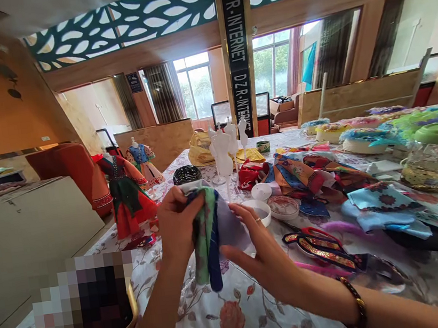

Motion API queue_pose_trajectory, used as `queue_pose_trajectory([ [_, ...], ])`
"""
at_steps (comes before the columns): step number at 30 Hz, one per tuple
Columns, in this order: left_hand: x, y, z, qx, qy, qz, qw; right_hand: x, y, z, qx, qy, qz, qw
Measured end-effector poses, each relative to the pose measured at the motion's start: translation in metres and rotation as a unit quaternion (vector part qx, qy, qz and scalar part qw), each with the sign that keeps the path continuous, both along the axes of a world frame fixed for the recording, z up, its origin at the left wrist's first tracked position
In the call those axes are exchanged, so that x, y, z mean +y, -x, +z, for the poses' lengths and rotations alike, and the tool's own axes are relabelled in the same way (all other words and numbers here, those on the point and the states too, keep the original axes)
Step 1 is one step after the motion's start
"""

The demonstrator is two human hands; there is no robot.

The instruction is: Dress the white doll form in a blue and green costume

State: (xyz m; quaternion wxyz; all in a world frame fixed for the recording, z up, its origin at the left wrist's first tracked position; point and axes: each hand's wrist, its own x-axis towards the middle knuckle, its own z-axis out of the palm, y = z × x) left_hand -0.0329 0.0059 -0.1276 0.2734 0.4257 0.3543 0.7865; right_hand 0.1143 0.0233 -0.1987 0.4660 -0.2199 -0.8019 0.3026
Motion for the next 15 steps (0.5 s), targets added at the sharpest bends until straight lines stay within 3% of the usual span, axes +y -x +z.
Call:
queue_pose_trajectory([
  [4, -0.003, -0.016, -0.006, 0.137, 0.077, -0.069, 0.985, -0.002, -0.023, -0.006, 0.044, 0.119, -0.038, 0.991],
  [8, -0.001, -0.015, -0.011, 0.189, 0.207, -0.163, 0.946, 0.009, -0.05, -0.005, 0.051, 0.202, -0.069, 0.976],
  [11, 0.0, -0.013, -0.013, 0.199, 0.266, -0.257, 0.908, 0.015, -0.065, -0.006, 0.106, 0.262, -0.077, 0.956],
  [15, 0.0, -0.013, -0.014, 0.158, 0.28, -0.4, 0.858, 0.017, -0.075, -0.004, 0.136, 0.333, -0.068, 0.931],
])
